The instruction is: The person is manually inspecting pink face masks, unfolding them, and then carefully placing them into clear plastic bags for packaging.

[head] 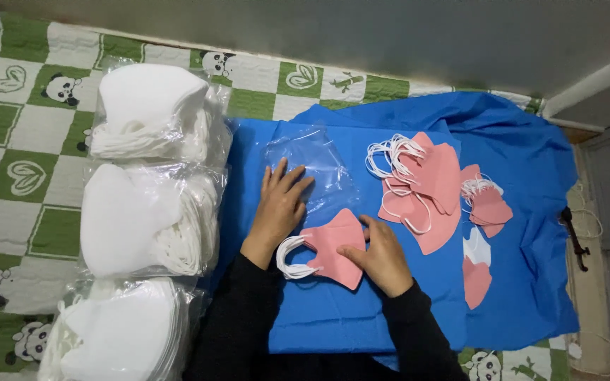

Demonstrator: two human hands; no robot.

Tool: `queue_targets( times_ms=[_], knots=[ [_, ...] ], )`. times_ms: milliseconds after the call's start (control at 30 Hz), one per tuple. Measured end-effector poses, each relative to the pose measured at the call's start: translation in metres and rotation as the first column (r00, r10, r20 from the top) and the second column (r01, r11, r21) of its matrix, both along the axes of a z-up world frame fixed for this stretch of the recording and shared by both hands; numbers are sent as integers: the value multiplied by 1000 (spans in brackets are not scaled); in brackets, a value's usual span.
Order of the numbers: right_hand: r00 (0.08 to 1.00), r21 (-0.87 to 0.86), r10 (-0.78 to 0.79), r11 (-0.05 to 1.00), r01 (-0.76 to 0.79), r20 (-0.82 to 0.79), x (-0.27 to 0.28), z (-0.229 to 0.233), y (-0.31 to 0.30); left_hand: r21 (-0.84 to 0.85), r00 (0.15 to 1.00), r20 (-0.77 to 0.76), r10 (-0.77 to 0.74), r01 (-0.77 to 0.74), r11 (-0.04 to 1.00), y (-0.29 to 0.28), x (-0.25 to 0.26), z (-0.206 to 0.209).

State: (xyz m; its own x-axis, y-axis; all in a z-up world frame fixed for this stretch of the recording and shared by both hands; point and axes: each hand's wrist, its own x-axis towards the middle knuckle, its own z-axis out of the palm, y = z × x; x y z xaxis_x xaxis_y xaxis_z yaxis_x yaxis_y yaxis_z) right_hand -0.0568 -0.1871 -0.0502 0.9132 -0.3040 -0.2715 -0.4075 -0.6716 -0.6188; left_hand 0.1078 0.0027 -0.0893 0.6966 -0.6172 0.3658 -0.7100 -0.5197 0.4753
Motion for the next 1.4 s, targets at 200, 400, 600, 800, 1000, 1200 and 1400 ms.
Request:
queue_targets(
  times_ms=[200,400,600,800,1000,1200,1400],
  knots=[
    [982,229,-118,970,82,147,-15,19,17,83,988,145,50,-62,995,-4,4,-20],
    [941,305,-139,951,40,310,-10,28,15,26,995,25,-97,96,995,0,3,-10],
    [882,-27,164,985,-169,442,37,-18,-6,-107,993,9,-122,122,987,3,5,-5],
    [807,-262,279,952,-160,521,33,-19,6,-162,997,32,-71,76,984,0,6,-6],
    [698,-447,454,869,-211,554,36,-11,7,-188,998,-12,-58,55,981,-2,2,0],
    [688,-442,484,859,-257,541,38,-8,6,-192,999,14,-48,50,980,-2,3,-9],
    [770,-150,192,981,-126,608,36,-27,3,-239,996,37,-78,85,967,-1,-3,9]
  ],
)
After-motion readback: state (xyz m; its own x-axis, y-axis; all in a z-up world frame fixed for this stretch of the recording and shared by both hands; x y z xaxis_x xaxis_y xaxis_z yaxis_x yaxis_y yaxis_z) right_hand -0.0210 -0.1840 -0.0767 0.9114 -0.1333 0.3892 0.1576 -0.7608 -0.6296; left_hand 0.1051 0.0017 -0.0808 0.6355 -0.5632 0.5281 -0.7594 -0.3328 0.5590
